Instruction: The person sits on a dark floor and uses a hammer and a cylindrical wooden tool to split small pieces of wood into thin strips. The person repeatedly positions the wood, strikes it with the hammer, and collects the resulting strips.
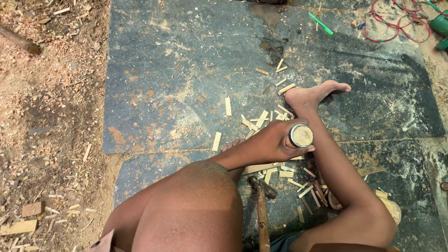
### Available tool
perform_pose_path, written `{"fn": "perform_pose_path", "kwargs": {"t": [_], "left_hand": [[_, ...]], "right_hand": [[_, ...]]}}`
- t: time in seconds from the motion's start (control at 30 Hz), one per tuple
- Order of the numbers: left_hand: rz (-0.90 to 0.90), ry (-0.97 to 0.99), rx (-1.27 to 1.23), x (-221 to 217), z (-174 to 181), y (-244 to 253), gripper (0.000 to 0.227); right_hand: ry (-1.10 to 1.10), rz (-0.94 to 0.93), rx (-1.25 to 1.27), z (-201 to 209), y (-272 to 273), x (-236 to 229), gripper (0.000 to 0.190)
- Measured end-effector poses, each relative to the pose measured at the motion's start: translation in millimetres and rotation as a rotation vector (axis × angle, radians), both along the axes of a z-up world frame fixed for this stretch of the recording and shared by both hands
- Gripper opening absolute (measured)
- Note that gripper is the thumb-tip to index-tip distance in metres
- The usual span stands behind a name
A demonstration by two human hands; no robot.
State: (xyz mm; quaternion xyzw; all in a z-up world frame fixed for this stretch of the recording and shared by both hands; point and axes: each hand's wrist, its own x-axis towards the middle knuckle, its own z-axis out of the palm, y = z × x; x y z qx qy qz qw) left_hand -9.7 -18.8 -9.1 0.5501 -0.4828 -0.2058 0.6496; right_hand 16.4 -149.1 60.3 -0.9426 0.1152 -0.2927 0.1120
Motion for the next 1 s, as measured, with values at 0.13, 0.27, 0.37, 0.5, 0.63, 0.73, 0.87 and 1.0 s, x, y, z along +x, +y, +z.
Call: {"fn": "perform_pose_path", "kwargs": {"t": [0.13, 0.27, 0.37, 0.5, 0.63, 0.73, 0.87, 1.0], "left_hand": [[-0.043, 0.132, -0.139, -26.0, 8.0, 2.4, 0.028], [-0.007, 0.106, -0.166, 17.7, 34.7, 17.3, 0.03], [-0.021, 0.107, -0.007, -16.1, 24.6, 19.9, 0.03], [-0.03, 0.068, -0.301, 0.2, 28.2, 14.0, 0.036], [-0.086, 0.07, -0.026, -18.1, -1.2, 18.2, 0.031], [-0.076, 0.062, -0.064, -3.5, -1.5, 8.5, 0.04], [-0.004, 0.056, -0.095, 3.8, 13.4, 15.9, 0.047], [0.141, 0.023, -0.099, 12.9, 36.7, 25.2, 0.034]], "right_hand": [[-0.039, -0.048, -0.117, 38.8, 56.3, -85.9, 0.025], [0.041, -0.104, 0.342, 76.5, 39.1, -117.0, 0.034], [0.114, -0.188, 0.357, 53.9, 5.3, -153.4, 0.032], [0.206, -0.094, 0.308, -14.6, -5.4, -66.7, 0.031], [0.278, -0.158, 0.269, -40.8, 21.3, -104.1, 0.031], [0.203, -0.214, 0.218, -8.2, 32.4, -128.7, 0.027], [-0.125, -0.167, 0.302, 8.8, 38.5, -143.0, 0.027], [-0.168, -0.112, 0.57, -29.6, 31.3, -167.1, 0.019]]}}
